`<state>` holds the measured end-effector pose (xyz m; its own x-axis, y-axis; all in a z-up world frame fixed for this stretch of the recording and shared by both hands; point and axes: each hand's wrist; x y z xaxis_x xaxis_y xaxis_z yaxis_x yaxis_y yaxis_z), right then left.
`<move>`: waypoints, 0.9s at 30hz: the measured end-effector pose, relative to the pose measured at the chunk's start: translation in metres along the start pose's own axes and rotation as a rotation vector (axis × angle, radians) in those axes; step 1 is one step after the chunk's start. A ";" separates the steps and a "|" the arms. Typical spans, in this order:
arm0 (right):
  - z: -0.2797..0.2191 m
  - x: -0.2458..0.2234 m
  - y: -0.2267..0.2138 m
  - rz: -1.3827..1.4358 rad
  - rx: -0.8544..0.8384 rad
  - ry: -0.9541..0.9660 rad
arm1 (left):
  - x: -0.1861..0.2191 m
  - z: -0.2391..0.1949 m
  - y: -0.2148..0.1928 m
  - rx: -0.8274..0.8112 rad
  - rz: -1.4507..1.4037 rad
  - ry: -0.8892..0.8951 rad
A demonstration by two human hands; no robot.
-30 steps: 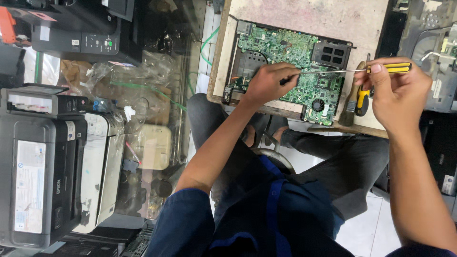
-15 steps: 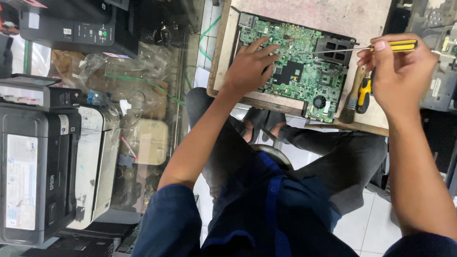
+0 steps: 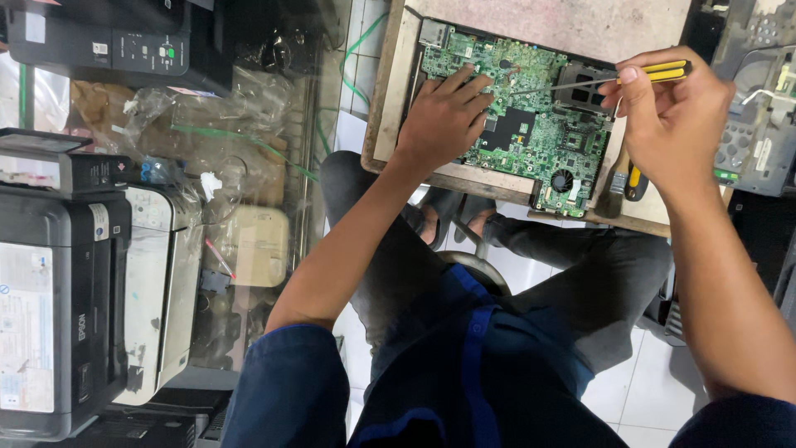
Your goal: The person uses a screwdriver to remove screws from a laptop motherboard and then uses a brush to clean the board. The person then reassembles the laptop by placing the casing back on and closing the lid.
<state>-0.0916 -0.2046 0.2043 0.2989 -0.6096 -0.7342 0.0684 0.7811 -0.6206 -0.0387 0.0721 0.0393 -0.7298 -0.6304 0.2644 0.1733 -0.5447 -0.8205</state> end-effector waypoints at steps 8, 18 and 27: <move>0.003 0.008 0.003 -0.002 -0.025 0.042 | 0.000 0.000 0.003 0.010 0.015 -0.020; 0.008 0.004 0.003 0.011 -0.056 0.019 | 0.001 0.001 0.000 -0.015 -0.037 -0.056; 0.012 0.001 0.006 0.001 -0.078 0.035 | -0.001 -0.004 0.012 -0.024 -0.058 -0.077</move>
<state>-0.0795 -0.1991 0.2026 0.2659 -0.6142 -0.7430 -0.0064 0.7696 -0.6385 -0.0383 0.0687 0.0274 -0.6850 -0.6392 0.3496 0.1152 -0.5689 -0.8143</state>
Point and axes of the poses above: each hand's wrist, its own z-axis towards the middle knuckle, its own y-axis out of the palm, x = y × z, and after that the axes turned 6 degrees about -z, right-handed
